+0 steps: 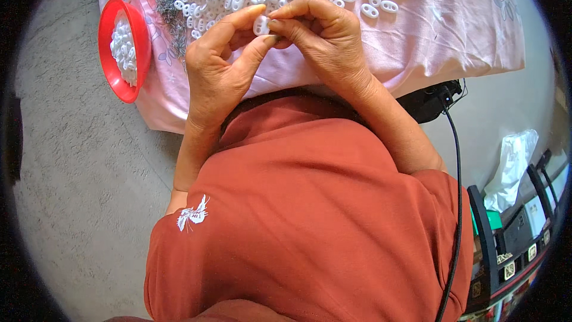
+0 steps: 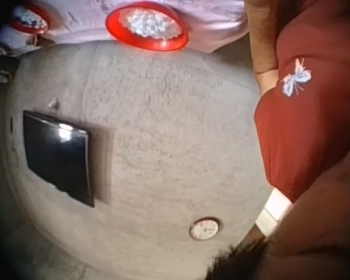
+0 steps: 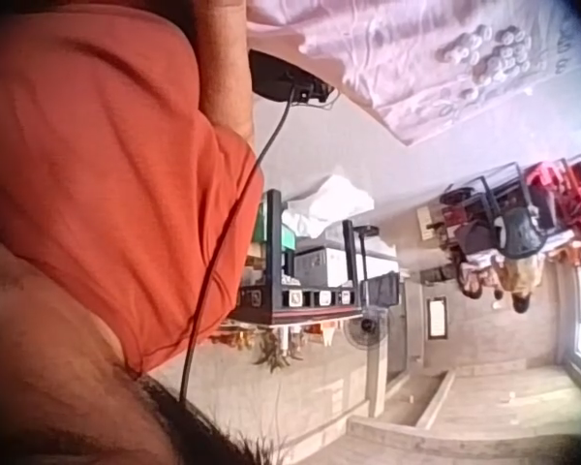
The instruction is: The person assembles plastic curtain gliders by inserting small metal pins into plastic pieces by hand and placing the assembled parts into a bowl.
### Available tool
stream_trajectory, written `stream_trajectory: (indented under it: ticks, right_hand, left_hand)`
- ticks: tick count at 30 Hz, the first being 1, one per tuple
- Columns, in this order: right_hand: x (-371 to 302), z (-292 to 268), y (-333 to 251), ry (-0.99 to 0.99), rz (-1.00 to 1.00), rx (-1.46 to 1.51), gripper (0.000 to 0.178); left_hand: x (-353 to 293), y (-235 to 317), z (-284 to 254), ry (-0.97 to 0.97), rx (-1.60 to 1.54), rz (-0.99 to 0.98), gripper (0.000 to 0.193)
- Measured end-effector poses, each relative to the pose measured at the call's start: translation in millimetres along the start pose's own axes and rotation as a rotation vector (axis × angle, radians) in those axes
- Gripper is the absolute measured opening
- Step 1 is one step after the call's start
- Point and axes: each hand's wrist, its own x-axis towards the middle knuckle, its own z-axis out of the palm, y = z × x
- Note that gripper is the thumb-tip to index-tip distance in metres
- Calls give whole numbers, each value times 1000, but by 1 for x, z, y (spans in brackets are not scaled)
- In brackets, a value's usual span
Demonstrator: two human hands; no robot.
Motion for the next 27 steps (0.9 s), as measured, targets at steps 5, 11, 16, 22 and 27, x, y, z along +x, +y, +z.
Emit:
stream_trajectory:
  ticks: [5, 11, 16, 22, 27]
  right_hand:
    - [0, 1, -3, -33, 15, -35, 9]
    - [-1, 7, -6, -23, 1, -54, 8]
    - [-3, 5, -3, -41, -115, -259, 8]
    - [-2, 6, -2, 3, -42, -115, 9]
    - [-4, 3, -4, 20, -23, -106, 9]
  left_hand:
    - [1, 7, -4, -45, 140, 15, 28]
    - [2, 6, -3, -73, 241, 130, 22]
    - [1, 4, -2, -80, 215, 197, 16]
    - [-8, -3, -12, -59, 241, 107, 15]
    - [-4, -30, -72, 402, 252, -26, 20]
